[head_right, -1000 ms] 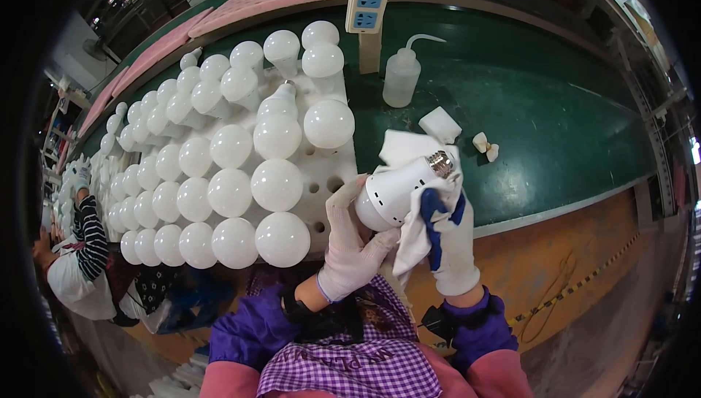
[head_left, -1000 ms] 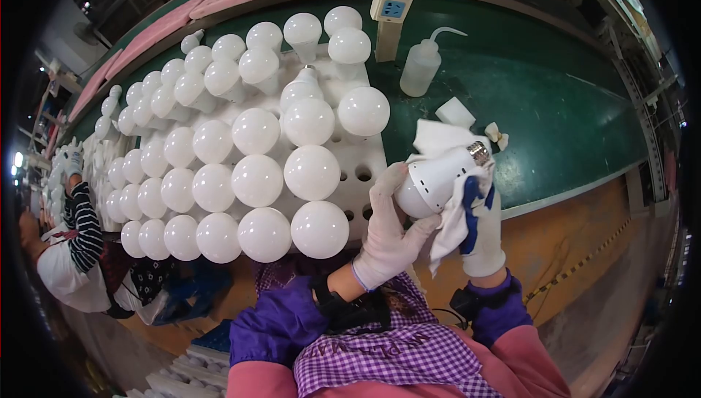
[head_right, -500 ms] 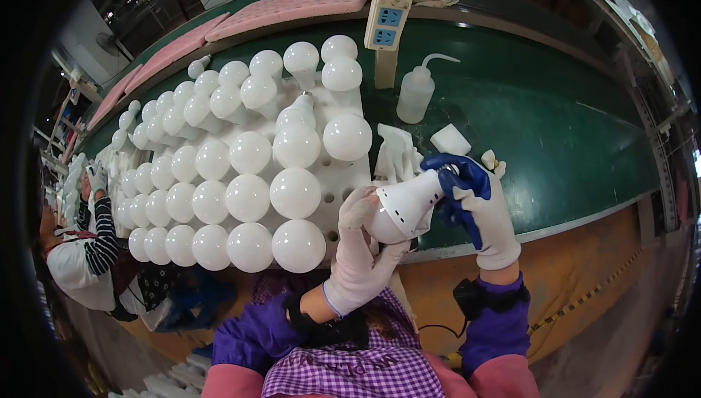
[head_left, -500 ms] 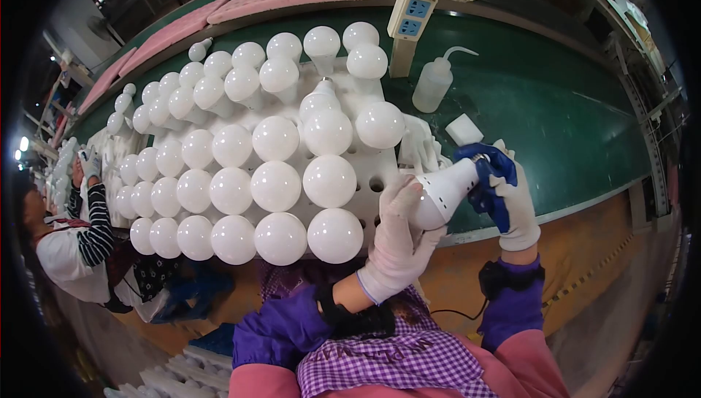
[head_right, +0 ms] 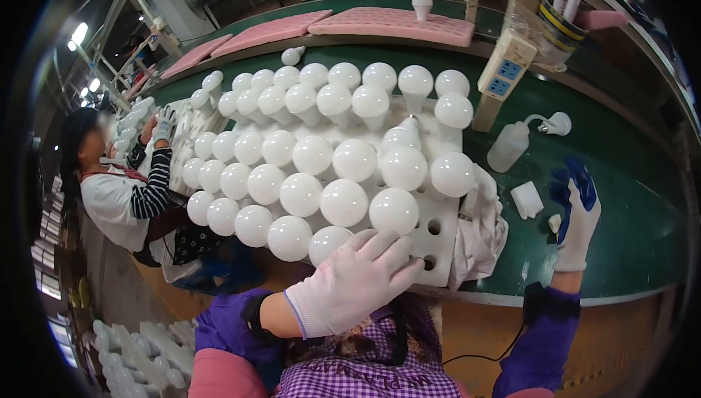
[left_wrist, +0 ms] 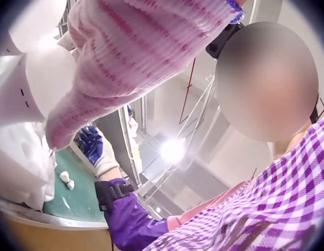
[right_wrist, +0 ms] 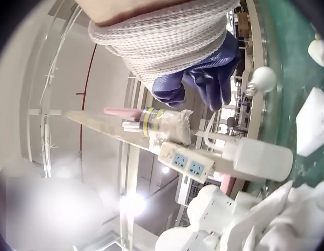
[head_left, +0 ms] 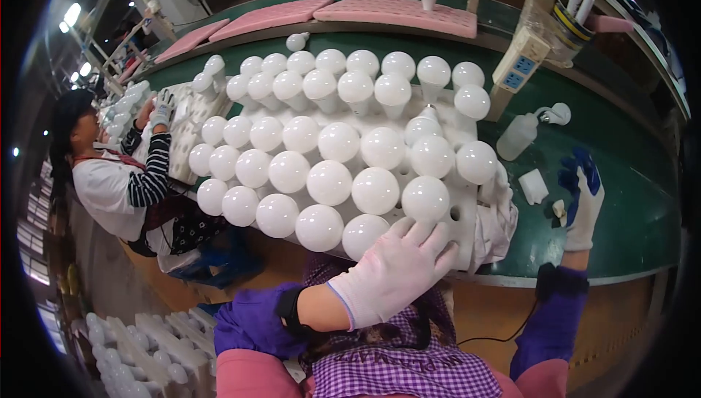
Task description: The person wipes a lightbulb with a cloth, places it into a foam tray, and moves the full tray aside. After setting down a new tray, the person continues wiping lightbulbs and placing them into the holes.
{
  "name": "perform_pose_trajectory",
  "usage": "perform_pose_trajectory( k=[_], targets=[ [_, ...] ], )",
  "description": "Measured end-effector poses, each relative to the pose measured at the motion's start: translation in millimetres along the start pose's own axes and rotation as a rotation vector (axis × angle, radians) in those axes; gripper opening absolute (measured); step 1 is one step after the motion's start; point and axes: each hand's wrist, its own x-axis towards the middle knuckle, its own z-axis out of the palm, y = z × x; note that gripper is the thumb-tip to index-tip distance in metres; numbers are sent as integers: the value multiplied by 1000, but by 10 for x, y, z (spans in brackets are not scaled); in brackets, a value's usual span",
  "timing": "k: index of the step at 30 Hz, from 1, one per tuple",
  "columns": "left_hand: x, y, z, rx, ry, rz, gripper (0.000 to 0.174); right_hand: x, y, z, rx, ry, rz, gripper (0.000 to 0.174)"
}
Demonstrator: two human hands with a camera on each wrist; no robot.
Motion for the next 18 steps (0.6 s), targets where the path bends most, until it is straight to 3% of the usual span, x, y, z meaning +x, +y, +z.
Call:
perform_pose_trajectory(
  k=[2, 4, 6, 8, 10, 11, 12, 13, 14, 18],
  targets=[
    [-2, -16, 74, 67, 21, 73, 39, -280, -149, 245, -32, -25, 81, 32],
    [4, -10, 77, 116, -25, 71, 37, -466, -77, 354, 33, -86, 12, 30],
    [30, -21, -20, 98, -171, 123, 36, -704, -232, 494, 64, -153, 60, 29],
    [44, 13, -182, -27, -73, 88, 40, -898, -314, 495, 17, -310, 129, 34],
    [30, 46, -212, -159, 16, 51, 44, -1063, -392, 510, 29, -493, 229, 52],
    [63, 94, -174, -413, 177, 38, 52, -1128, -357, 489, 7, -590, 143, 69],
    [102, 150, -129, -670, 341, 31, 61, -1185, -351, 498, -15, -596, 95, 71],
    [130, 182, -2, -816, 380, 23, 75, -1255, -401, 507, 86, -576, 180, 70],
    [150, 214, 97, -850, 374, 48, 75, -1324, -455, 449, 175, -537, 265, 70],
    [290, 405, 479, -1077, 506, -96, 73, -1362, -425, 306, 129, -280, 130, 67]
  ],
)
